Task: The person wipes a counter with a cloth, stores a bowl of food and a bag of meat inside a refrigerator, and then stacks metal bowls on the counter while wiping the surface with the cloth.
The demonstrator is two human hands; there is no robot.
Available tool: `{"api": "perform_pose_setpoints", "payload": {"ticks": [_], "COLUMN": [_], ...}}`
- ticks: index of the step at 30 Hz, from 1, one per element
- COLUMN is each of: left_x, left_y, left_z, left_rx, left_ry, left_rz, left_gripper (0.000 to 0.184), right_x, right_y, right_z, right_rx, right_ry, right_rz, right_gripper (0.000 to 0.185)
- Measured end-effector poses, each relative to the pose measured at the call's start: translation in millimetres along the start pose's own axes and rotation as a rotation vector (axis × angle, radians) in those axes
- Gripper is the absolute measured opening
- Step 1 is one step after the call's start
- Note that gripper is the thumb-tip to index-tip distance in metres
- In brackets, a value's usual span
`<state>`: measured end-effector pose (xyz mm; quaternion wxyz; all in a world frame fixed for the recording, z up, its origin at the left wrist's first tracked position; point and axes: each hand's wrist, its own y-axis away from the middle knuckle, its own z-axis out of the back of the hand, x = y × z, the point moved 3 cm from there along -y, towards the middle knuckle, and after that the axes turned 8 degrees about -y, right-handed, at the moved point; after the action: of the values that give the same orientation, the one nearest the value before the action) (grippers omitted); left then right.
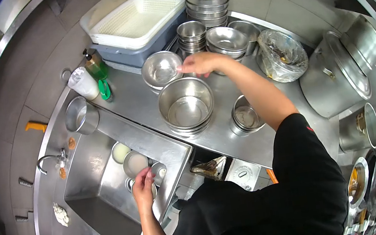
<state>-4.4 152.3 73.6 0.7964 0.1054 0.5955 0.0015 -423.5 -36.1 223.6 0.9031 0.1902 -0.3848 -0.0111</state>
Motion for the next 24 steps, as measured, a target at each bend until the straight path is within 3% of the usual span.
{"api": "perform_pose_setpoints", "payload": {"ticks": [5, 8, 10, 12, 14, 16, 18, 20, 22, 24], "left_x": [-50, -82, -98, -118, -139, -147, -145, -138, -126, -111], "left_y": [-38, -52, -68, -83, -91, -93, -90, -87, -86, -87], "left_z": [-47, -66, -80, -94, -108, -112, -116, -116, -115, -112], "left_rx": [0.194, 0.180, 0.152, 0.122, 0.185, 0.215, 0.244, 0.129, 0.139, 0.088], "left_ry": [-0.032, -0.018, -0.016, -0.015, -0.156, -0.166, -0.178, -0.267, -0.251, -0.369], "left_rz": [-0.171, -0.175, -0.133, -0.098, 0.009, -0.043, -0.086, -0.278, -0.315, -0.403], "left_gripper": [0.039, 0.048, 0.055, 0.061, 0.063, 0.063, 0.065, 0.068, 0.067, 0.064], "right_x": [-30, -32, -30, -48, -42, -27, -12, -30, -30, -34], "right_y": [35, 52, 63, 54, 60, 78, 104, 107, 131, 151], "right_z": [-27, -38, -44, -56, -55, -53, -45, -64, -84, -127], "right_rx": [-0.051, -0.033, -0.011, -0.025, -0.064, -0.095, -0.210, -0.330, -0.696, -0.775], "right_ry": [-0.204, -0.150, -0.081, -0.298, -0.356, -0.415, -0.242, -0.171, -0.044, -0.160], "right_rz": [0.066, 0.051, -0.028, -0.141, -0.138, -0.137, -0.038, 0.076, 0.283, 0.210], "right_gripper": [0.083, 0.082, 0.074, 0.056, 0.050, 0.045, 0.048, 0.048, 0.048, 0.047]}}
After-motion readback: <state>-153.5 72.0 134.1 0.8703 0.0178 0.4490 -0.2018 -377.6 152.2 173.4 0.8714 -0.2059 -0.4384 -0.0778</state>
